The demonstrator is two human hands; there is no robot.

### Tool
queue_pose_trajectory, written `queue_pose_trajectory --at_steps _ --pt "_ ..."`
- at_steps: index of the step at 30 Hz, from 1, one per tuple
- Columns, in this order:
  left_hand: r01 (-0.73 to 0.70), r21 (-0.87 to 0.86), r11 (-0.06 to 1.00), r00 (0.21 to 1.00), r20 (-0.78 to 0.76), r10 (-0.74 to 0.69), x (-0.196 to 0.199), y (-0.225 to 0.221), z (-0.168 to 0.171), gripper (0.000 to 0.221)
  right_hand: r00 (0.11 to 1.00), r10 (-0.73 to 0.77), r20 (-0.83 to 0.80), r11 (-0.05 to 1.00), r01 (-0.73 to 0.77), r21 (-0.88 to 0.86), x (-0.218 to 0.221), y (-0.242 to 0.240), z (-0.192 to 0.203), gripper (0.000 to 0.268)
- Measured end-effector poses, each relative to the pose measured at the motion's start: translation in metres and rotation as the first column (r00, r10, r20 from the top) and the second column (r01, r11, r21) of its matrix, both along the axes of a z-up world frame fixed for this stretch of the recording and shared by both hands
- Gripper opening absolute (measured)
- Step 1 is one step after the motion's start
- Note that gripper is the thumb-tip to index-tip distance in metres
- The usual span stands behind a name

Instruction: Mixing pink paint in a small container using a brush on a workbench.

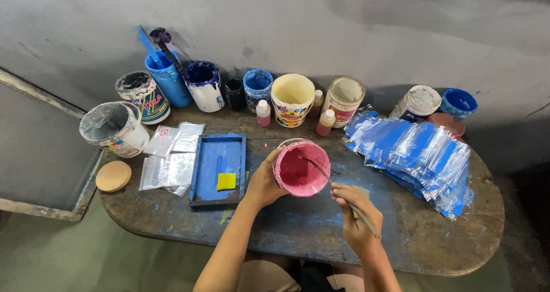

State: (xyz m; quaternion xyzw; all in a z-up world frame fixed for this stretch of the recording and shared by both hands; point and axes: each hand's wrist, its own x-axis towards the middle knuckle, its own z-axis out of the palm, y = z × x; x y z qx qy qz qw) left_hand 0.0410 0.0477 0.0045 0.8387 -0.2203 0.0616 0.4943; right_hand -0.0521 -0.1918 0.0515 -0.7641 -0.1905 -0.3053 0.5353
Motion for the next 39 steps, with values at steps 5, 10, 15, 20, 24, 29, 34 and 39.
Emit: queue_pose_trajectory --at_steps 5,10,15,20,24,29,34,39 --pt "0.013 0.026 1.000 0.990 0.142 -0.016 0.004 0.000 -0.016 0.118 0.994 0.068 -0.082 0.996 -0.063 0.066 0.016 -0.002 -0.015 0.024" --pt "0.017 0.066 0.998 0.959 0.280 -0.034 0.004 -0.003 -0.016 0.134 0.986 0.117 -0.122 0.974 -0.090 0.206 0.021 -0.003 -0.025 0.023" --pt "0.011 0.125 0.992 0.990 0.139 -0.029 0.003 -0.006 -0.016 0.132 0.983 0.108 -0.149 0.935 -0.049 0.351 0.023 -0.006 -0.026 0.013" --pt "-0.004 0.048 0.999 0.984 0.176 -0.005 0.008 -0.008 -0.027 0.131 0.985 0.030 -0.169 0.959 0.019 0.283 0.033 -0.008 -0.025 0.006" --pt "-0.037 0.009 0.999 0.989 0.141 0.035 0.006 -0.006 -0.023 0.132 0.988 -0.005 -0.151 0.960 0.047 0.277 0.038 0.001 -0.025 0.002" --pt "-0.103 0.019 0.994 0.980 -0.167 0.105 0.003 -0.014 0.019 0.148 0.976 -0.115 -0.185 0.983 0.139 0.122 0.056 -0.003 -0.024 0.002" --pt "-0.126 0.006 0.992 0.885 -0.451 0.115 -0.006 -0.017 0.023 0.157 0.954 -0.239 -0.180 0.969 0.223 -0.109 0.078 0.005 -0.007 0.006" --pt "-0.154 -0.146 0.977 0.925 -0.369 0.090 -0.021 -0.006 0.006 0.153 0.939 -0.287 -0.189 0.955 0.267 -0.126 0.082 0.008 -0.009 0.006"
